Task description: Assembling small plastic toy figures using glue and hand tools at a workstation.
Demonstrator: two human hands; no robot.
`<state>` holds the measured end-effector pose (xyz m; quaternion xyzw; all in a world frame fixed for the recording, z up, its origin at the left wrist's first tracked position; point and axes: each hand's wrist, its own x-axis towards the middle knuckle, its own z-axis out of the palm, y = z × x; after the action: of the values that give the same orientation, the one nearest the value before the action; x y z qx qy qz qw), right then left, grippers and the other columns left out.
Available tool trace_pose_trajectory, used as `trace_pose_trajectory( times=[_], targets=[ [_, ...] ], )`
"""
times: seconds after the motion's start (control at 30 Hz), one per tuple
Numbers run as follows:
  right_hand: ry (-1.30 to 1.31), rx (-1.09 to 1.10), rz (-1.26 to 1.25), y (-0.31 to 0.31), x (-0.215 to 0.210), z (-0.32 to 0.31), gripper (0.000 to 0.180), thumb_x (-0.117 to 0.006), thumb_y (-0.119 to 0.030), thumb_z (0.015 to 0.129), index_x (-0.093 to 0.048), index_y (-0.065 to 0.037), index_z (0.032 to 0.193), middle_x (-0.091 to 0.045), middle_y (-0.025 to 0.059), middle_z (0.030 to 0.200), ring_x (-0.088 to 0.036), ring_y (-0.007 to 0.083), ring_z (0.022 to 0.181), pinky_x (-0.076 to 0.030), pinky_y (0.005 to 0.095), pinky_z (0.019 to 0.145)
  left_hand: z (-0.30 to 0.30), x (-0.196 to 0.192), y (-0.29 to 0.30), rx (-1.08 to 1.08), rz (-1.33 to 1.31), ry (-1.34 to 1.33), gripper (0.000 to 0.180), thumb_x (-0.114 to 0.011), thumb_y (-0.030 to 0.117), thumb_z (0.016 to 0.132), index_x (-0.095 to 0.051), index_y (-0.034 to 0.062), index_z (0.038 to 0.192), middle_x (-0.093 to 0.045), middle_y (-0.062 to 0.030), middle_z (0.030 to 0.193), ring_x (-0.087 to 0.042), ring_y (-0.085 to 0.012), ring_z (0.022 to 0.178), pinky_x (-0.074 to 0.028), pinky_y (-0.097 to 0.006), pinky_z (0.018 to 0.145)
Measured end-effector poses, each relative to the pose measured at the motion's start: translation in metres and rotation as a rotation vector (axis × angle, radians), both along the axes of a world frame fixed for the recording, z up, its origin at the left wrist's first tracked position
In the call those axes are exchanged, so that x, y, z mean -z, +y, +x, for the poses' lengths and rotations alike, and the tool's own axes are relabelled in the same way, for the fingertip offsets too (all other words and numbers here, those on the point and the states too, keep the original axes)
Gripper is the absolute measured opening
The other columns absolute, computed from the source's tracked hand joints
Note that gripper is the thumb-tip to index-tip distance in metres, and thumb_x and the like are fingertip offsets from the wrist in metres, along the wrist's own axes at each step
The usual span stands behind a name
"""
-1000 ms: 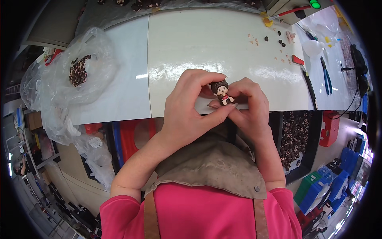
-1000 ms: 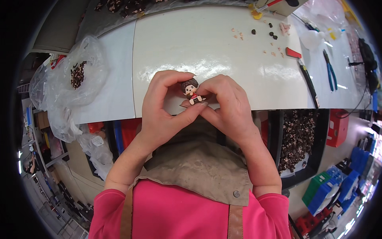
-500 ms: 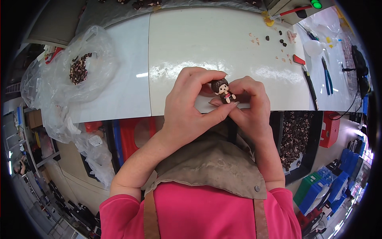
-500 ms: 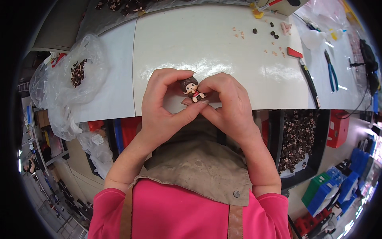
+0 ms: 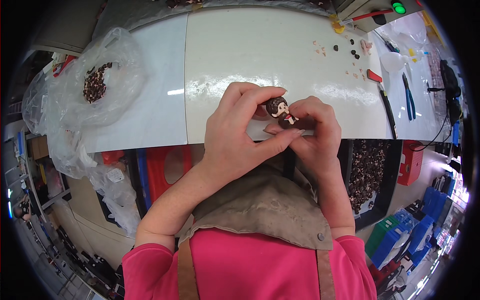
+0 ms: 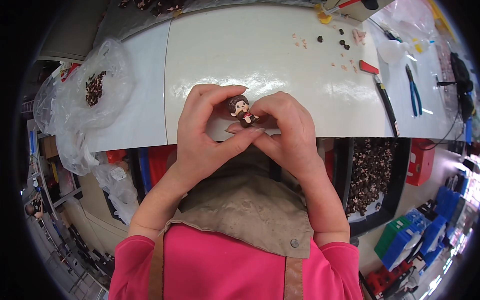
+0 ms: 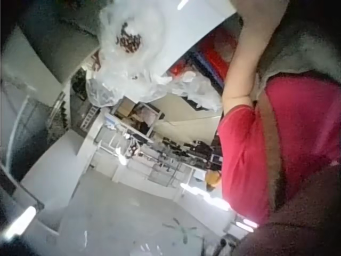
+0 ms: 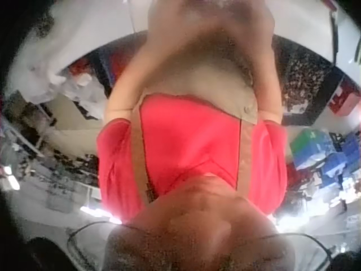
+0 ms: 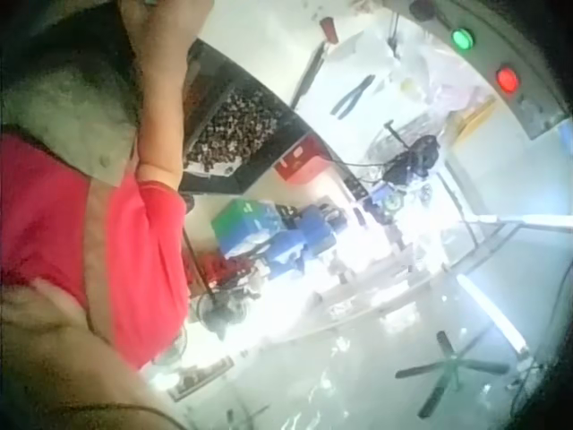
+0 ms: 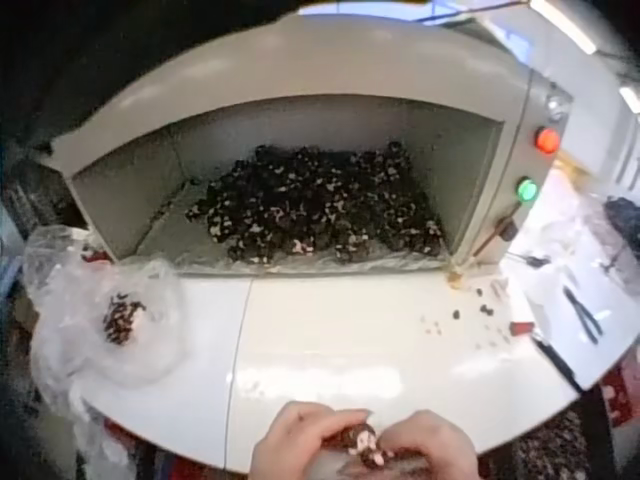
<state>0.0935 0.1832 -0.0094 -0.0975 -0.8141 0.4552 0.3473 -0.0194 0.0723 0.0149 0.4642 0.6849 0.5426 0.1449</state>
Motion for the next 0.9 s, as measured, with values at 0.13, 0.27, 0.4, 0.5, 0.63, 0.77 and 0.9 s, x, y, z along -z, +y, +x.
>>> trace_pose_trajectory(
  times=[0.13, 0.27, 0.4, 0.5, 0.63, 0.77, 0.9],
  targets=[
    [-0.023, -0.038, 0.029, 0.0, -0.004, -0.003, 0.048, -0.079, -0.001, 0.063, -0.044, -0.005, 0.096, -0.053, 0.0059, 0.085, -0.059, 0.0123, 0.076, -0.052, 0.0239, 0.063, -0.002, 0.0, -0.002, 0.0, -0.019, -0.01, 0.048, -0.076, 0.009, 0.064, -0.056, 0.0041, 0.107, -0.05, -0.0072, 0.095, -0.055, -0.0153, 0.083, -0.047, -0.025, 0.073],
    [-0.03, -0.008, 0.021, 0.003, -0.008, 0.001, 0.047, -0.079, -0.001, 0.063, -0.045, -0.004, 0.095, -0.054, 0.0059, 0.086, -0.059, 0.0126, 0.075, -0.052, 0.024, 0.062, -0.002, -0.001, 0.003, -0.017, 0.047, 0.09, 0.05, -0.078, 0.019, 0.063, -0.058, 0.0061, 0.107, -0.053, -0.0071, 0.094, -0.06, -0.016, 0.074, -0.051, -0.026, 0.065],
    [-0.178, 0.09, -0.162, 0.01, -0.035, 0.02, 0.04, -0.079, -0.004, 0.065, -0.049, -0.004, 0.092, -0.054, 0.0055, 0.088, -0.057, 0.0122, 0.079, -0.05, 0.0246, 0.067, 0.004, -0.009, 0.009, 0.003, -0.006, 0.088, 0.057, -0.077, 0.018, 0.064, -0.052, 0.0035, 0.113, -0.048, -0.0076, 0.092, -0.052, -0.0169, 0.075, -0.047, -0.026, 0.071],
    [-0.2, 0.019, -0.387, 0.025, -0.04, 0.067, 0.038, -0.077, -0.008, 0.068, -0.049, -0.005, 0.093, -0.054, 0.003, 0.088, -0.053, 0.0097, 0.08, -0.043, 0.0235, 0.068, 0.005, 0.001, 0.004, 0.031, 0.01, -0.115, 0.052, -0.069, 0.013, 0.07, -0.049, 0.0014, 0.117, -0.045, -0.0075, 0.095, -0.047, -0.0163, 0.08, -0.042, -0.026, 0.076],
    [-0.562, 0.164, -0.683, 0.051, -0.039, 0.152, 0.035, -0.073, -0.008, 0.072, -0.046, -0.005, 0.094, -0.054, 0.0003, 0.078, -0.051, 0.0069, 0.072, -0.042, 0.0231, 0.062, 0.006, -0.007, -0.004, 0.079, -0.017, -0.166, 0.043, -0.056, 0.017, 0.084, -0.044, 0.0012, 0.122, -0.045, -0.0045, 0.1, -0.046, -0.0123, 0.086, -0.041, -0.025, 0.082],
    [-0.925, 0.629, -0.316, 0.072, 0.003, 0.26, 0.03, -0.07, -0.011, 0.072, -0.047, -0.004, 0.09, -0.054, 0.0044, 0.07, -0.054, 0.0117, 0.066, -0.043, 0.0267, 0.059, 0.023, -0.029, 0.008, 0.112, -0.095, -0.117, 0.034, -0.059, -0.001, 0.077, -0.052, 0.0005, 0.11, -0.05, -0.0089, 0.096, -0.052, -0.0175, 0.083, -0.043, -0.028, 0.077],
    [-1.023, 0.812, -0.222, 0.081, 0.02, 0.314, 0.027, -0.068, -0.013, 0.074, -0.049, -0.003, 0.091, -0.055, 0.0062, 0.07, -0.052, 0.0143, 0.063, -0.044, 0.0271, 0.06, 0.029, -0.052, 0.023, 0.27, -0.055, 0.083, 0.032, -0.063, -0.002, 0.073, -0.056, 0.0006, 0.104, -0.056, -0.011, 0.091, -0.055, -0.0217, 0.084, -0.044, -0.03, 0.076]
  ],
)
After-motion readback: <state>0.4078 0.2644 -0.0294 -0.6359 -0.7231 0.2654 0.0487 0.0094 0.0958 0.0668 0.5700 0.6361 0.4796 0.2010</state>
